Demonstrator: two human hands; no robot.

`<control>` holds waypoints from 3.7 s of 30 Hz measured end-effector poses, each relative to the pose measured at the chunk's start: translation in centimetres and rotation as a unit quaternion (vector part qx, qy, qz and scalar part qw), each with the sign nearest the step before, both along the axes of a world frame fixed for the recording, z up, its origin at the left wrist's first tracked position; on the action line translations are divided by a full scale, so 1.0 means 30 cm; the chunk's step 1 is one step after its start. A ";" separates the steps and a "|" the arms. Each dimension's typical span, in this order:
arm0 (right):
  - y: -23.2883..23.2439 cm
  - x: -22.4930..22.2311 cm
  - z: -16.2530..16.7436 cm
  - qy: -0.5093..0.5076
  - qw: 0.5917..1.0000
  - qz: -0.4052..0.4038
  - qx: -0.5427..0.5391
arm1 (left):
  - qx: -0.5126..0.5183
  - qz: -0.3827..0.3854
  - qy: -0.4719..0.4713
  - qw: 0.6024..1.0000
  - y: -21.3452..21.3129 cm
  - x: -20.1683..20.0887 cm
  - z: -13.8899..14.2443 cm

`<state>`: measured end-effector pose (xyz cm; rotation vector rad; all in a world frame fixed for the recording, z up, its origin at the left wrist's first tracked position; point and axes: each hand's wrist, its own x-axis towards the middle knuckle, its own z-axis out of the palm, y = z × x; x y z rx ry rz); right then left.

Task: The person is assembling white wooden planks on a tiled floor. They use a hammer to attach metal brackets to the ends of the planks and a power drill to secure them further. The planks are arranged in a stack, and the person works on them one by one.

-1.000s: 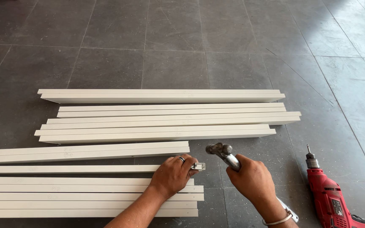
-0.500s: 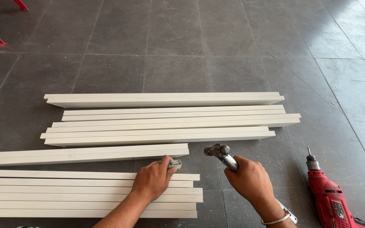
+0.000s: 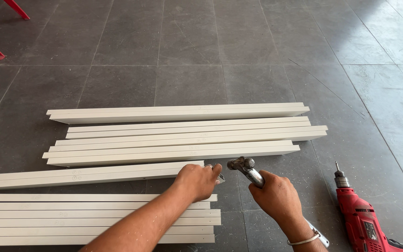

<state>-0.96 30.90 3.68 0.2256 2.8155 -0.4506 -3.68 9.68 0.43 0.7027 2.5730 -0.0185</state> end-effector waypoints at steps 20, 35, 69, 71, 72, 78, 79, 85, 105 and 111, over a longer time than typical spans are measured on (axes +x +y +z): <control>0.021 -0.012 0.021 0.006 0.997 -0.055 -0.045 | 0.293 0.249 -0.002 0.923 -0.015 0.052 -0.035; 0.010 -0.006 0.014 -0.012 0.999 -0.043 -0.024 | 0.253 0.231 0.032 0.939 -0.110 0.098 -0.142; -0.005 -0.002 -0.013 -0.013 0.999 -0.015 -0.025 | 0.287 0.213 0.084 0.930 -0.123 0.099 -0.167; -0.007 -0.002 -0.012 -0.006 1.000 -0.009 -0.029 | 0.269 0.228 0.070 0.933 -0.122 0.098 -0.166; -0.009 -0.002 -0.011 -0.006 1.000 -0.009 -0.028 | 0.268 0.230 0.068 0.933 -0.122 0.097 -0.166; -0.013 -0.001 -0.005 -0.012 0.999 -0.009 -0.030 | 0.296 0.211 0.102 0.926 -0.126 0.097 -0.172; -0.013 -0.001 -0.004 -0.011 0.999 -0.008 -0.030 | 0.289 0.215 0.095 0.928 -0.125 0.097 -0.173; -0.012 0.002 -0.009 -0.012 0.999 -0.006 -0.032 | 0.279 0.222 0.082 0.931 -0.124 0.094 -0.173; -0.109 0.030 -0.023 -0.009 0.993 0.108 -0.043 | 0.328 0.201 0.122 0.915 -0.111 0.099 -0.189; -0.042 0.017 -0.006 0.045 0.997 0.020 -0.054 | 0.338 0.207 0.081 0.915 -0.104 0.102 -0.147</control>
